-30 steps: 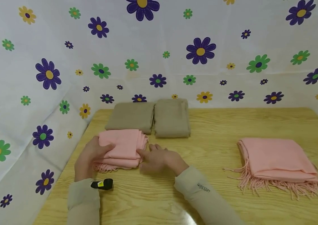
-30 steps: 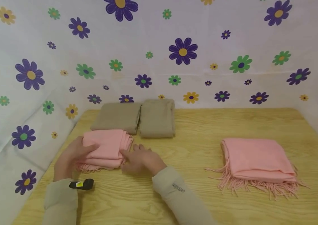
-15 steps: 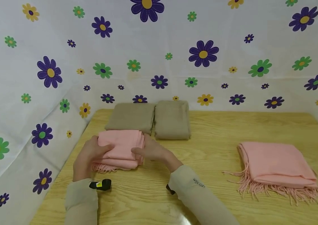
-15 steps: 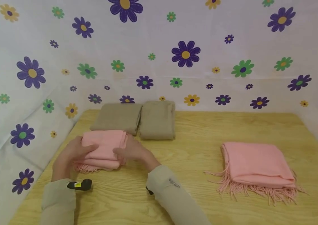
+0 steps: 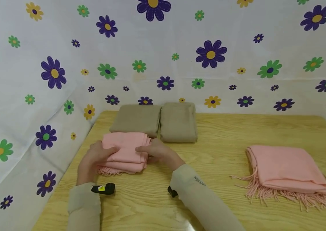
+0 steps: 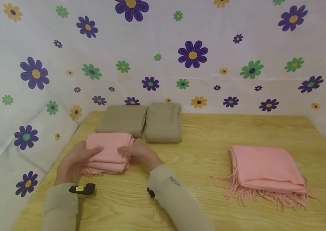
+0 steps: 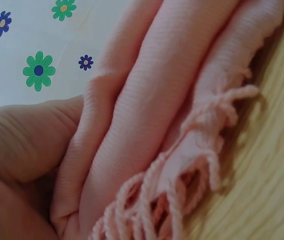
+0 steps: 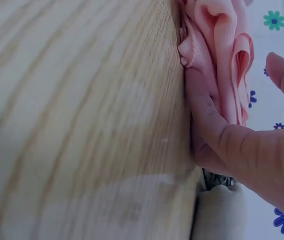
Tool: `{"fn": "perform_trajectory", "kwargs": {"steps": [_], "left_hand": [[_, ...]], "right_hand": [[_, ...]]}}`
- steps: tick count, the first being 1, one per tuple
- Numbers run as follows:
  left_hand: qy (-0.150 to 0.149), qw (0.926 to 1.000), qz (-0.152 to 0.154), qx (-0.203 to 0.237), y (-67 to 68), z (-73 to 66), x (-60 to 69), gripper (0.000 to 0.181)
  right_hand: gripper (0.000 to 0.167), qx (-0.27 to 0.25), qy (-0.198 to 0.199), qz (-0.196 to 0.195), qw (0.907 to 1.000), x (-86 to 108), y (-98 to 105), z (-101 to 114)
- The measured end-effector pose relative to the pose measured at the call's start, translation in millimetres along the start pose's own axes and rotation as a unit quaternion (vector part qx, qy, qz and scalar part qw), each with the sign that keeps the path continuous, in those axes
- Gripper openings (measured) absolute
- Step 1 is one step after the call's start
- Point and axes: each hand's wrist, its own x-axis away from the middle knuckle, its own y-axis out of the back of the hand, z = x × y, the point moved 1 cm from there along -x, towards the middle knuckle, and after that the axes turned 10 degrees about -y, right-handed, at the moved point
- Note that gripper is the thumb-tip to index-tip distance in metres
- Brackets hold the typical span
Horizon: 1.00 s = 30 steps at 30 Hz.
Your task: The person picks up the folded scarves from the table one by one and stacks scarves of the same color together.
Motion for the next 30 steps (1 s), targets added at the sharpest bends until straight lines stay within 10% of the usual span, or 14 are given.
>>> {"fn": "perform_trajectory", "kwargs": {"steps": [9,16,22,30], "left_hand": [[-0.025,0.9977,-0.015,0.061,-0.4,-4.2,0.7,0.079],[-0.008,0.9958,-0.008,0.091,1.9,-8.2,2.3,0.101],[-0.002,0.9907,-0.023,0.134,-0.6,-3.3,0.4,0.104],[-0.061,0.9943,-0.05,0.071,-4.9,1.2,-5.4,0.057]], "right_hand": [[0.033,0.001,0.032,0.027,0.9991,-4.5,-1,-2],[0.05,0.005,0.066,-0.092,0.9935,-8.0,-14,-4],[0.061,-0.101,0.044,-0.166,0.9798,-9.3,-36,-2],[0.033,-0.176,0.003,-0.117,0.9774,-8.8,-34,1]]}}
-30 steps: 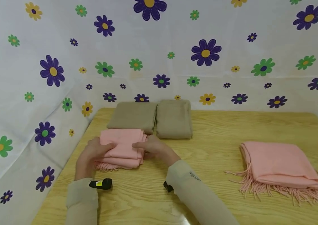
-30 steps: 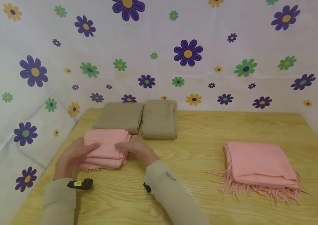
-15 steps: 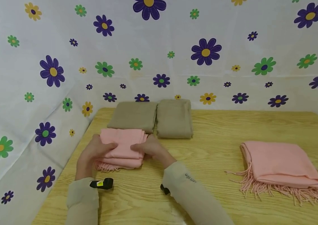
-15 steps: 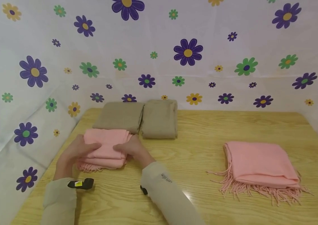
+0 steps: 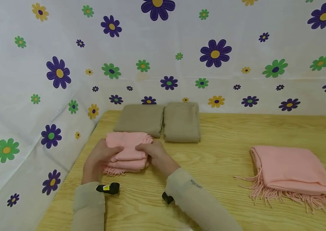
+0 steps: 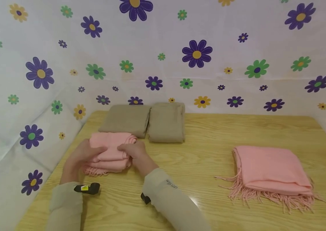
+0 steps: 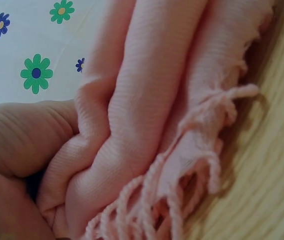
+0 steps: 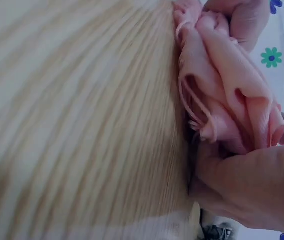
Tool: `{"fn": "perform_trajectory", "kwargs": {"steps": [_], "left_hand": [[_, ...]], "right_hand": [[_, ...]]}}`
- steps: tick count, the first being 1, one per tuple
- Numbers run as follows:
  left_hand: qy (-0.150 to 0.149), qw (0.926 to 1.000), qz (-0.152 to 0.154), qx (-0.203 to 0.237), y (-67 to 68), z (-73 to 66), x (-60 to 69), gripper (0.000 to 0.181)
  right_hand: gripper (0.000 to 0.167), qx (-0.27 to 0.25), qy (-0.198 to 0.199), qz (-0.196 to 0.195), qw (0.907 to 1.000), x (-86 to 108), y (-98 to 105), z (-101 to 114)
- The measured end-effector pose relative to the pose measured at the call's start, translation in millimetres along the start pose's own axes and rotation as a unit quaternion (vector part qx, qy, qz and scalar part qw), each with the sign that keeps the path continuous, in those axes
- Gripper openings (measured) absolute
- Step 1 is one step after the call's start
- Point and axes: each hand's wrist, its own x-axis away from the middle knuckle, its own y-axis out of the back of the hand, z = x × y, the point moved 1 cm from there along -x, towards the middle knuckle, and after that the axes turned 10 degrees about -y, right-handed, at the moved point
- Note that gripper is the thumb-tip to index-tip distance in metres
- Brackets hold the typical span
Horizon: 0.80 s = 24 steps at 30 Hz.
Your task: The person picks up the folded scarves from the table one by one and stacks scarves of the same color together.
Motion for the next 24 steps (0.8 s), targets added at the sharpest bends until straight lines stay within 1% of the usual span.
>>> {"fn": "perform_trajectory", "kwargs": {"steps": [2,4,6,9,12,16,17,18,20,22,23,24], "left_hand": [[-0.013,0.9999,-0.001,-0.004,0.6,0.1,-0.9,0.051],[-0.024,0.9997,-0.001,-0.005,1.0,-0.8,-1.0,0.05],[-0.032,0.9995,-0.004,-0.002,1.3,-1.4,-1.1,0.049],[-0.042,0.9991,-0.008,0.002,2.4,-2.6,-0.1,0.045],[-0.045,0.999,-0.007,0.001,2.9,-5.6,-1.6,0.041],[-0.055,0.9984,-0.001,-0.008,3.2,-8.8,-2.1,0.04],[-0.057,0.9984,0.0,-0.007,3.1,-9.5,-2.1,0.04],[-0.059,0.9982,0.001,-0.008,3.0,-10.2,-2.0,0.04],[-0.055,0.9985,0.003,-0.007,3.1,-11.7,-1.4,0.038],[-0.047,0.9989,0.002,-0.006,3.8,-13.7,-0.5,0.037],[-0.045,0.9989,-0.001,-0.008,4.1,-15.0,-0.2,0.036],[-0.048,0.9988,-0.003,-0.01,4.5,-16.2,0.0,0.035]], "right_hand": [[0.035,0.044,0.001,0.0,0.9991,1.1,2,1],[0.05,0.091,0.016,0.003,0.9957,2.9,3,1],[0.069,0.134,0.043,0.012,0.99,4.5,4,1],[0.09,0.17,0.09,0.043,0.9805,6.2,2,1],[0.094,0.197,0.118,0.074,0.9705,5.7,3,2],[0.097,0.247,0.135,0.081,0.956,5.1,7,1],[0.097,0.267,0.142,0.074,0.9502,5.4,8,1],[0.096,0.295,0.152,0.063,0.9413,5.8,9,0],[0.094,0.351,0.172,0.041,0.9196,7.4,9,0],[0.09,0.393,0.189,0.022,0.8996,9.7,9,1],[0.088,0.401,0.198,0.015,0.8944,10.4,8,1],[0.086,0.4,0.204,0.012,0.8932,10.9,7,1]]}}
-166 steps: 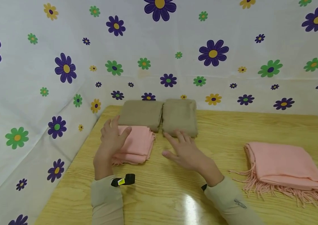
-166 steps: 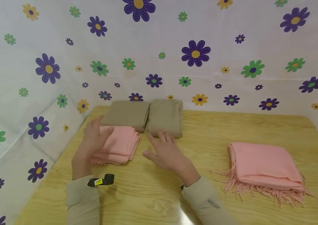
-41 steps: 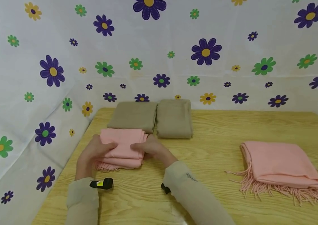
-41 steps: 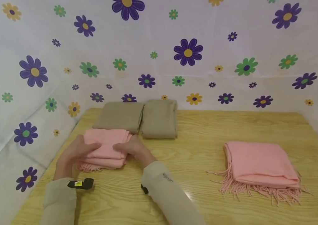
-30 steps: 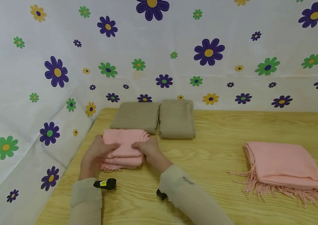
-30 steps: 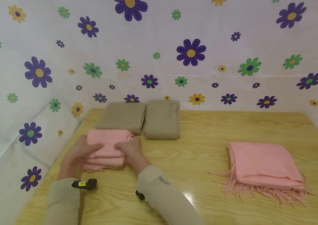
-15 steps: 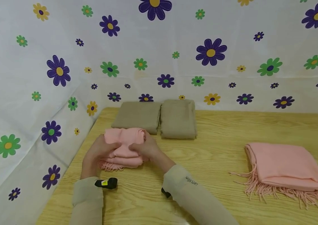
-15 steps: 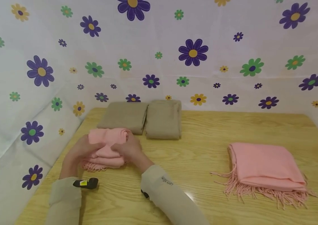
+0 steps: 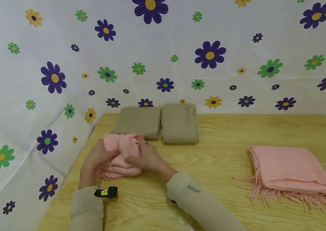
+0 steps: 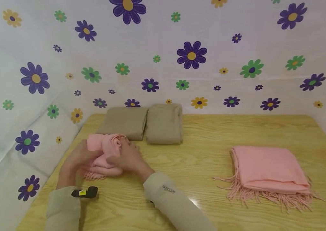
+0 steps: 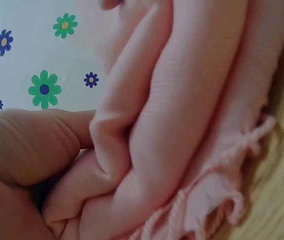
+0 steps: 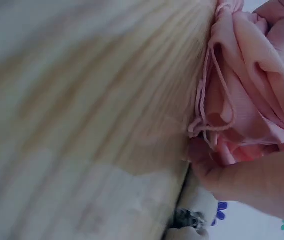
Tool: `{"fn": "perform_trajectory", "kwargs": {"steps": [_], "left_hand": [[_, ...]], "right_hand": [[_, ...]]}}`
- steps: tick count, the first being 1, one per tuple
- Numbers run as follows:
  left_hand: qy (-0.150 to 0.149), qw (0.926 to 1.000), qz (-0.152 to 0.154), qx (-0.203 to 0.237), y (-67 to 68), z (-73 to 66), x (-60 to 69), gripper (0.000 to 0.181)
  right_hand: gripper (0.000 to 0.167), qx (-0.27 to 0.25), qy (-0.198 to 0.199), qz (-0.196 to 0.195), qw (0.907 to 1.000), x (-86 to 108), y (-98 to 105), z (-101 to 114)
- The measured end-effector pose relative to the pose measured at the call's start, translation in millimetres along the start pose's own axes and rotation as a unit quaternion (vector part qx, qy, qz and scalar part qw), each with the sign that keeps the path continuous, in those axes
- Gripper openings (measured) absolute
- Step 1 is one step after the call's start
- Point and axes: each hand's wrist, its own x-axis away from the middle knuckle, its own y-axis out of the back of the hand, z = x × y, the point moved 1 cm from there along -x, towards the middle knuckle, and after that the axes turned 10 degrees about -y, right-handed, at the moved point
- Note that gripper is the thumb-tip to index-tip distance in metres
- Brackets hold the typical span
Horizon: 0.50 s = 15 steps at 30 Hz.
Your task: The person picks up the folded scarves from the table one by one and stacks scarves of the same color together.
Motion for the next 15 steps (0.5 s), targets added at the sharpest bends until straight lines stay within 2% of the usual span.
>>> {"fn": "perform_trajectory", "kwargs": {"steps": [2,5,7,9,11,13,15], "left_hand": [[-0.012,0.9999,-0.008,0.004,0.8,0.0,2.3,0.033],[-0.028,0.9993,-0.005,0.023,1.3,1.1,3.9,0.036],[-0.013,0.9991,0.007,0.04,3.4,2.9,5.9,0.055],[0.015,0.9974,0.023,0.066,7.1,6.0,7.5,0.075],[0.039,0.9939,0.036,0.097,11.3,9.4,8.9,0.091],[0.044,0.9885,0.046,0.137,14.4,12.4,9.3,0.096],[0.038,0.9801,0.055,0.187,15.1,14.2,9.9,0.096]], "right_hand": [[0.084,-0.028,0.006,-0.002,0.9996,-0.8,-3,1],[0.083,-0.115,0.014,0.011,0.9932,-4.6,-6,0],[0.076,-0.18,0.026,0.043,0.9824,-7.8,-7,0],[0.063,-0.25,0.025,0.094,0.9634,-10.5,-7,-2],[0.047,-0.32,0.011,0.152,0.9351,-13.4,-8,-4],[0.034,-0.378,-0.011,0.199,0.9041,-16.5,-6,-9],[0.03,-0.411,-0.042,0.219,0.8842,-18.5,-4,-14]]}}
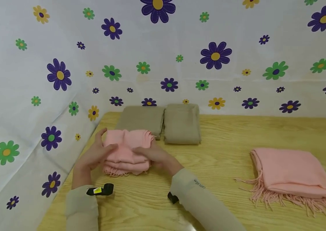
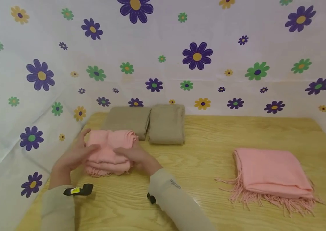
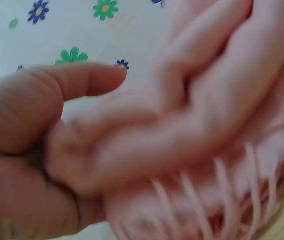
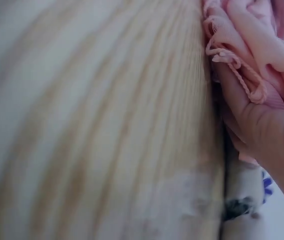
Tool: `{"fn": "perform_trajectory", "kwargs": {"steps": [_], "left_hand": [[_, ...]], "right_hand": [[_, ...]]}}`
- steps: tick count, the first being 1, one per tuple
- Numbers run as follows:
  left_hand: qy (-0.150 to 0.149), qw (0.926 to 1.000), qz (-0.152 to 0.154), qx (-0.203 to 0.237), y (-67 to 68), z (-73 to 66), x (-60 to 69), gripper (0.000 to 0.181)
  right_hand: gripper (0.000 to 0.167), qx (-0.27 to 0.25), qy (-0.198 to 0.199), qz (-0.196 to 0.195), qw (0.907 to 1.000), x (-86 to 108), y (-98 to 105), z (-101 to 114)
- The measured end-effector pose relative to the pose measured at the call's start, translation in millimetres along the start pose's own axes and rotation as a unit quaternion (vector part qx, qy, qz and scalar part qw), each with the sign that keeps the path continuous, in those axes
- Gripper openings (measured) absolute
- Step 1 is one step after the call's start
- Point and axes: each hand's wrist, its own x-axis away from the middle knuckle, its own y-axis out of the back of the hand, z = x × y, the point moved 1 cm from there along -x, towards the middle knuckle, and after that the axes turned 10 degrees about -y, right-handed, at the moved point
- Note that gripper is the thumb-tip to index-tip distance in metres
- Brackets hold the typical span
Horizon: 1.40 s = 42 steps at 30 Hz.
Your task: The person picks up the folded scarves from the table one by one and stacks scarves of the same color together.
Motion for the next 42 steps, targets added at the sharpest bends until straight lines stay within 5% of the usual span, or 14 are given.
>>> {"fn": "perform_trajectory", "kwargs": {"steps": [7,12,18,23,26,28,30,33,35,38,42], "left_hand": [[-0.026,0.9945,0.03,0.097,-1.5,17.7,-1.4,0.089],[-0.017,0.9883,0.031,0.149,-1.6,27.1,-5.2,0.073],[0.01,0.9767,0.035,0.212,-2.5,26.3,-6.2,0.053],[0.021,0.9699,0.047,0.238,-3.4,23.4,-6.0,0.046],[0.026,0.9742,0.043,0.22,-4.3,23.2,-5.9,0.044],[0.024,0.9794,0.038,0.197,-4.7,23.3,-5.8,0.045],[0.022,0.9846,0.033,0.17,-5.0,23.8,-5.4,0.049],[0.016,0.9893,0.031,0.142,-6.9,24.5,-5.7,0.057],[0.012,0.9901,0.034,0.136,-8.3,25.4,-6.5,0.059],[0.001,0.99,0.041,0.135,-10.0,26.1,-7.9,0.06],[-0.005,0.9883,0.041,0.147,-9.7,27.9,-7.9,0.06]], "right_hand": [[0.039,-0.021,-0.045,-0.024,0.9985,-0.5,7,0],[0.082,-0.002,-0.023,-0.048,0.9986,-1.6,4,-1],[0.129,0.069,0.053,-0.133,0.9873,2.5,-1,-2],[0.122,0.2,0.124,-0.157,0.9592,10.0,-3,-2],[0.105,0.289,0.137,-0.153,0.9352,13.3,-3,-1],[0.089,0.313,0.121,-0.143,0.9311,13.4,-2,0],[0.077,0.29,0.097,-0.125,0.9439,11.6,2,1],[0.071,0.194,0.04,-0.087,0.9763,8.0,10,0],[0.072,0.127,0.011,-0.062,0.9898,6.1,15,0],[0.074,0.075,-0.012,-0.045,0.9961,4.7,18,0],[0.076,0.099,-0.009,-0.072,0.9924,3.3,16,0]]}}
